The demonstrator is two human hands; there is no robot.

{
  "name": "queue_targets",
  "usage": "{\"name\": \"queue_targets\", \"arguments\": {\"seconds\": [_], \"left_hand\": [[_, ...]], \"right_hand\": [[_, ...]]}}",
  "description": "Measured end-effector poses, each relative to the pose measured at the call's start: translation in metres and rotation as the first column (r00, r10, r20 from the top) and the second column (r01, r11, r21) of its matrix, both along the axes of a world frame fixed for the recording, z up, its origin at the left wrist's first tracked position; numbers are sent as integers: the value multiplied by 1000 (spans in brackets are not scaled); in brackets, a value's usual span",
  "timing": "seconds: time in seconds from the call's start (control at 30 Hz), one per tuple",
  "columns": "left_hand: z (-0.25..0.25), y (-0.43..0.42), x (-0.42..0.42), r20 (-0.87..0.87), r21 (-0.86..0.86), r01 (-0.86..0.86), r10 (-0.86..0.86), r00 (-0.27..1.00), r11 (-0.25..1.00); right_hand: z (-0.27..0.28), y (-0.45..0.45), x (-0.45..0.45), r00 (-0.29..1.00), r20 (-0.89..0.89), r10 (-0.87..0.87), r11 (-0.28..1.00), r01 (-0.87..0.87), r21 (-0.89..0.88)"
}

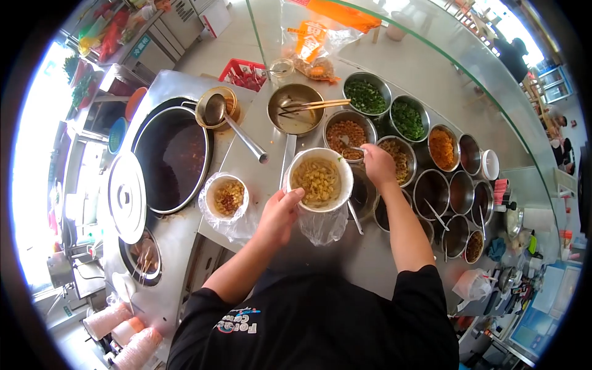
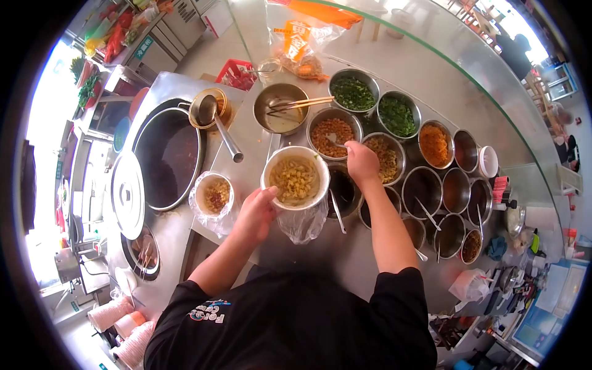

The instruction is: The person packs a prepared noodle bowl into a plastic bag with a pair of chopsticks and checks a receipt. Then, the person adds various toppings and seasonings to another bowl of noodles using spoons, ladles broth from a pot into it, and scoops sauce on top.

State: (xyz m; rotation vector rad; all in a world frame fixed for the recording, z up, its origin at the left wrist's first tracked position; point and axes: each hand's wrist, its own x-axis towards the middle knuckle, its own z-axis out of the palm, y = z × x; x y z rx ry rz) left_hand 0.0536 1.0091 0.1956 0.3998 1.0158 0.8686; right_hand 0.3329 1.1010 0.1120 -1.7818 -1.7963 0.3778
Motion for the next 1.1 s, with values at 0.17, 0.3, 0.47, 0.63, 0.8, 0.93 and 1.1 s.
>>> {"name": "queue_targets", "arguments": {"seconds": [0.17, 0.3, 0.47, 0.63, 0.8, 0.93, 1.1], "left_hand": [[-17, 5, -1, -17, 0, 6, -6, 1000, 1000], [-11, 10, 4, -43, -19, -14, 13, 999, 1000], [1, 17, 12, 12, -34, -58, 58, 998, 998], [-3, 27, 19, 18, 27, 9, -9, 1000, 1000], [-7, 38, 37, 32, 29, 18, -19, 999, 999], [-5, 41, 39, 141, -17, -27, 29, 990, 999], [-13, 42, 30, 128, 27, -35, 32, 991, 999]], "right_hand": [[9, -7, 18, 713, -590, -378, 842, 0, -539], [26, -20, 29, 498, -710, -498, 812, -19, -583], [40, -36, 38, 326, -811, -487, 864, 44, -501], [103, -64, 23, 475, -812, -338, 939, 109, -326], [52, -30, 20, 986, -67, -151, 977, 159, 142], [14, -8, 12, 992, 125, 16, 998, -8, -66], [4, -3, 21, 799, -521, -301, 871, 8, -491]]}}
